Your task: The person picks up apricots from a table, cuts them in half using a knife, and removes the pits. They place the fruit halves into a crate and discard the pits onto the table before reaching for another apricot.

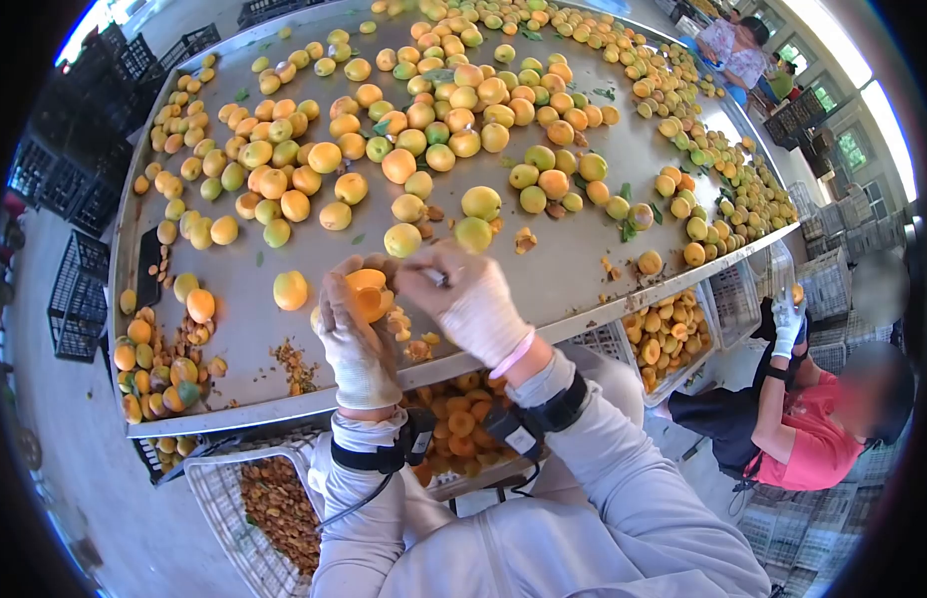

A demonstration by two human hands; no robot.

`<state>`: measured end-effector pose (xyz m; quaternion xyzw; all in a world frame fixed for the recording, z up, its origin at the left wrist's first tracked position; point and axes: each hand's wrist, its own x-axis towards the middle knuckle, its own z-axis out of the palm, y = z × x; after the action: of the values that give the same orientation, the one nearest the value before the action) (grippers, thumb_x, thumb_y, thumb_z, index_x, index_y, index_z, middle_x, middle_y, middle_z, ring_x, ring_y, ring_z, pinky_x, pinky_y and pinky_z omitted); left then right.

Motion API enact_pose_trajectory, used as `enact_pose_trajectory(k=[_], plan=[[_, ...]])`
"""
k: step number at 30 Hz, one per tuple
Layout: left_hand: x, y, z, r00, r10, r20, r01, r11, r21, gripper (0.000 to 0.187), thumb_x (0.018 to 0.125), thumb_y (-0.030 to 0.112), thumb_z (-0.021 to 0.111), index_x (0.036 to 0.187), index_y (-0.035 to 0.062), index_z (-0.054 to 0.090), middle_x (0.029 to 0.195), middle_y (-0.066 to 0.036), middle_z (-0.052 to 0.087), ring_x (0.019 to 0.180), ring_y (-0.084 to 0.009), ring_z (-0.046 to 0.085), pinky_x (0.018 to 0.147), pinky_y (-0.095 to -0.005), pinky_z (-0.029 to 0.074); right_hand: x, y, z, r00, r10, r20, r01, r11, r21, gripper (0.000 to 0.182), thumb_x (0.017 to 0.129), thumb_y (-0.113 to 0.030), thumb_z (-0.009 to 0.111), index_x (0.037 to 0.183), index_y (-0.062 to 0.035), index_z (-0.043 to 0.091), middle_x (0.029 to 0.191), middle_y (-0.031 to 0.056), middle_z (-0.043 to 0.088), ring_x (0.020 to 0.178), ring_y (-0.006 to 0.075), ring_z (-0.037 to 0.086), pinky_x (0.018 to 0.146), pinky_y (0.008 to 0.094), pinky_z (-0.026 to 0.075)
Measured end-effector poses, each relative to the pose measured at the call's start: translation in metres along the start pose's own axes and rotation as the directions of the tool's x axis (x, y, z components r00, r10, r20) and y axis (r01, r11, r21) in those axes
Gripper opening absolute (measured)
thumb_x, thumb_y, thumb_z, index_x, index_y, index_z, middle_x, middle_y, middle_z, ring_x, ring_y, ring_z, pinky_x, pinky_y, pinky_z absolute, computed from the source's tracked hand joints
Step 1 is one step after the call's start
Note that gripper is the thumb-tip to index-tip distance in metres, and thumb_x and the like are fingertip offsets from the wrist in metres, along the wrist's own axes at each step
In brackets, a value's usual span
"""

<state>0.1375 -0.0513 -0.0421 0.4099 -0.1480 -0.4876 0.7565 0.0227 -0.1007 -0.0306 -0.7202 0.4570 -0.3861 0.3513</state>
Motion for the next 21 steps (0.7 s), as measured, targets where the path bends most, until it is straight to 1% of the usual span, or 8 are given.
enact_pose_trajectory(k=[4, 8, 9, 11, 15, 17, 18, 21], plan=[[-0.003, -0.013, -0.002, 0.977, 0.201, 0.076, -0.215, 0.912, 0.348, 0.040, 0.099, 0.036, 0.047, 0.113, -0.0009, 0.054, 0.107, -0.013, 0.062, 0.100, -0.0225, 0.060, 0.091, -0.0338, 0.048, -0.004, 0.001, 0.022, 0.990, 0.032, 0.134, -0.006, 0.983, -0.184, 0.022, 0.082, -0.027, 0.065, 0.089, -0.0064, 0.063, 0.077, 0.0121, 0.062, 0.070, 0.0298, 0.062, 0.059, 0.0388, 0.048], [0.001, -0.021, -0.010, 0.986, 0.168, 0.012, -0.167, 0.971, 0.172, 0.034, 0.100, 0.031, 0.047, 0.110, 0.0000, 0.056, 0.102, -0.009, 0.062, 0.091, -0.0171, 0.060, 0.079, -0.0294, 0.050, -0.015, -0.015, 0.025, 0.984, -0.112, 0.140, 0.172, 0.812, -0.558, 0.016, 0.084, -0.024, 0.060, 0.080, -0.0087, 0.065, 0.075, 0.0116, 0.062, 0.070, 0.0296, 0.064, 0.060, 0.0387, 0.051], [0.002, -0.024, -0.015, 0.990, 0.130, -0.046, -0.129, 0.991, 0.039, 0.034, 0.100, 0.031, 0.046, 0.110, 0.0000, 0.055, 0.101, -0.010, 0.062, 0.090, -0.0187, 0.061, 0.080, -0.0301, 0.050, -0.014, -0.012, 0.017, 0.989, -0.137, 0.057, 0.148, 0.896, -0.420, 0.016, 0.083, -0.024, 0.061, 0.080, -0.0088, 0.065, 0.075, 0.0109, 0.063, 0.070, 0.0289, 0.064, 0.060, 0.0377, 0.051], [0.001, -0.017, -0.016, 0.994, 0.107, -0.018, -0.100, 0.968, 0.228, 0.033, 0.099, 0.029, 0.046, 0.111, -0.0004, 0.055, 0.100, -0.011, 0.063, 0.088, -0.0191, 0.061, 0.078, -0.0299, 0.050, -0.012, -0.005, 0.000, 0.983, -0.148, -0.112, 0.137, 0.986, -0.100, 0.016, 0.082, -0.024, 0.063, 0.080, -0.0090, 0.065, 0.075, 0.0096, 0.063, 0.069, 0.0275, 0.064, 0.060, 0.0357, 0.051], [-0.014, 0.002, -0.018, 0.915, -0.139, 0.379, -0.025, 0.918, 0.396, 0.035, 0.096, 0.030, 0.050, 0.107, -0.0026, 0.058, 0.099, -0.011, 0.063, 0.088, -0.0193, 0.061, 0.077, -0.0289, 0.048, -0.001, 0.014, -0.064, 0.894, 0.390, 0.221, -0.428, 0.890, 0.161, 0.030, 0.081, -0.033, 0.069, 0.092, -0.0052, 0.066, 0.073, 0.0074, 0.062, 0.067, 0.0178, 0.062, 0.060, 0.0323, 0.050], [-0.025, 0.008, -0.010, 0.771, -0.433, 0.467, 0.108, 0.812, 0.574, 0.041, 0.094, 0.035, 0.052, 0.104, -0.0040, 0.059, 0.102, -0.013, 0.063, 0.094, -0.0215, 0.061, 0.080, -0.0293, 0.049, -0.004, 0.033, -0.076, 0.918, 0.350, 0.185, -0.374, 0.920, 0.115, 0.024, 0.085, -0.024, 0.067, 0.095, -0.0030, 0.066, 0.071, 0.0003, 0.057, 0.061, 0.0112, 0.056, 0.056, 0.0263, 0.045], [-0.021, -0.003, -0.012, 0.759, -0.353, 0.548, -0.019, 0.828, 0.561, 0.046, 0.094, 0.038, 0.050, 0.104, -0.0064, 0.059, 0.107, -0.016, 0.062, 0.102, -0.0219, 0.058, 0.091, -0.0326, 0.045, -0.007, 0.040, -0.085, 0.929, 0.336, 0.156, -0.352, 0.932, 0.087, 0.021, 0.087, -0.020, 0.065, 0.097, -0.0019, 0.066, 0.070, -0.0032, 0.055, 0.059, 0.0079, 0.053, 0.053, 0.0232, 0.043], [-0.021, -0.013, -0.005, 0.855, -0.232, 0.465, -0.031, 0.870, 0.491, 0.047, 0.095, 0.038, 0.048, 0.109, -0.0057, 0.058, 0.113, -0.019, 0.061, 0.109, -0.0262, 0.057, 0.098, -0.0366, 0.041, -0.011, 0.038, -0.130, 0.857, 0.496, 0.137, -0.453, 0.600, 0.659, 0.025, 0.088, -0.020, 0.063, 0.107, -0.0029, 0.062, 0.066, -0.0039, 0.051, 0.056, 0.0075, 0.049, 0.050, 0.0216, 0.039]])
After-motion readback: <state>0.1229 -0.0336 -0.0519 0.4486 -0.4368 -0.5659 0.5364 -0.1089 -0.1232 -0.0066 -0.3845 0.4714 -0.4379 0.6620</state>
